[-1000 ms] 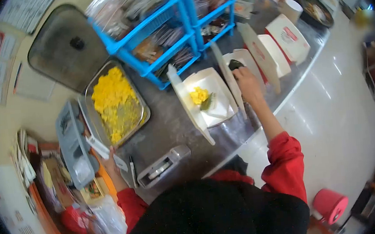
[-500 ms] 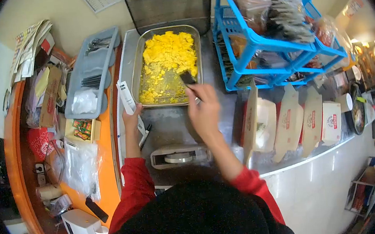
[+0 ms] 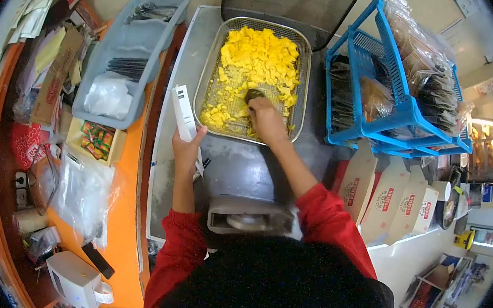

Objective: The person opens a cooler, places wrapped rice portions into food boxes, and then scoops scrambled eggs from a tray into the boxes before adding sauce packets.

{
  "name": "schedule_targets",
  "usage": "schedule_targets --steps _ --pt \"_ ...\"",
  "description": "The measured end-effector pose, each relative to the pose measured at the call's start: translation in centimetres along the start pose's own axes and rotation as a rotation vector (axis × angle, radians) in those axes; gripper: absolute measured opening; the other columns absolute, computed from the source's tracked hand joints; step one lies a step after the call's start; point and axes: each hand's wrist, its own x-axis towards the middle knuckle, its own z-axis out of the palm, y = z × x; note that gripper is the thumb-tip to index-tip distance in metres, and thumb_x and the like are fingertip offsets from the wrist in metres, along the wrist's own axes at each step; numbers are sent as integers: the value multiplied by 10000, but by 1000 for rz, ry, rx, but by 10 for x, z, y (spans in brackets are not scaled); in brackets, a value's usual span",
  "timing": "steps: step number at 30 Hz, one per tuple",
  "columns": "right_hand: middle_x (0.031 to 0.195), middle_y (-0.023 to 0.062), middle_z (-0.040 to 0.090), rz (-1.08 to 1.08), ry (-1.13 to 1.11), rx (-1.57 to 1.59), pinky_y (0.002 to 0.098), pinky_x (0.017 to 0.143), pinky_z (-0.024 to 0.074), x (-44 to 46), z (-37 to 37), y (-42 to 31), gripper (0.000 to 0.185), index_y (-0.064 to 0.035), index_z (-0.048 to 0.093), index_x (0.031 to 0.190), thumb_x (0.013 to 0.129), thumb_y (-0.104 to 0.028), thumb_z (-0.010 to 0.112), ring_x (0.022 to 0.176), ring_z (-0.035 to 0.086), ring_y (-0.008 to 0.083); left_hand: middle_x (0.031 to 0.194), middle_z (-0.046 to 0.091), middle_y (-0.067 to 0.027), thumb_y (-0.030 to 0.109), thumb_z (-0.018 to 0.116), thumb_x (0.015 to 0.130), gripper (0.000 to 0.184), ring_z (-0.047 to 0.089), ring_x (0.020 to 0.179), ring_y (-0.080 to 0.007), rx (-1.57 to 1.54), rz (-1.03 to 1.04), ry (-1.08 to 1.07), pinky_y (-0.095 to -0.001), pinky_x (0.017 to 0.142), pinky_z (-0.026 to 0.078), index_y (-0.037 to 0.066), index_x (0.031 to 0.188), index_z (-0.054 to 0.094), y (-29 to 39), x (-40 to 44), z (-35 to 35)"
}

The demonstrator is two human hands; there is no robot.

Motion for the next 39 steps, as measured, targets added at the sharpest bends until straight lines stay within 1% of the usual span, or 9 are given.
schedule_targets --steps 6,11,14,19,29,32,37,38,39 --pt "803 204 598 79 -99 406 381 663 465 -6 19 -72 109 16 587 820 791 -89 588 751 580 356 713 563 -22 166 710 735 209 520 626 -108 8 89 13 -266 570 432 23 810 578 -10 6 -3" --pt "713 100 613 484 -208 799 290 580 482 15 21 -45 240 24 611 785 819 -212 641 633 594 150 726 560 -21 158 712 732 211 524 648 -109 -1 145 -9 -262 596 433 25 820 573 -13 7 -2" --pt "745 91 627 759 -187 1254 272 673 497 12 37 -5 297 28 618 840 811 -265 653 660 597 153 742 554 -17 147 716 726 224 520 665 -107 -38 136 -5 -262 609 431 30 846 568 -15 8 -1" --pt "754 109 596 864 -158 1432 285 688 510 6 27 -1 275 49 579 857 828 -218 637 708 585 179 785 555 -1 66 711 737 203 524 728 -93 -94 24 -13 -232 663 417 43 846 542 -5 3 0" --pt "786 105 593 829 270 1653 256 688 486 -23 -88 -22 234 41 576 895 851 -188 598 735 577 168 753 584 -19 160 743 723 253 529 659 -107 99 -22 73 -261 583 416 27 894 613 -38 24 -9" --pt "788 76 620 577 419 1549 258 730 466 -90 -172 -53 176 -41 594 922 860 -205 589 755 584 161 848 594 -53 174 760 712 340 556 725 -152 -8 31 -18 -298 630 440 24 952 573 -9 7 -6" --pt "773 52 625 596 1011 1397 251 688 488 -228 -269 -63 191 -21 601 992 862 -158 575 740 600 148 841 576 -64 113 754 712 400 552 705 -144 22 164 -26 -264 595 452 -4 1035 549 -24 25 -10" --pt "764 54 619 617 1069 1344 235 675 489 -251 -285 -62 196 -16 584 1010 873 -155 561 728 598 137 958 602 -97 174 731 750 566 580 764 -177 116 120 -118 -287 647 460 15 1224 465 -44 50 -26" --pt "762 52 612 612 1130 1298 229 675 488 -280 -298 -48 198 -13 572 1018 880 -153 552 721 595 135 955 598 -97 174 726 755 583 583 761 -176 148 106 -133 -286 646 461 22 1244 447 -52 62 -33"
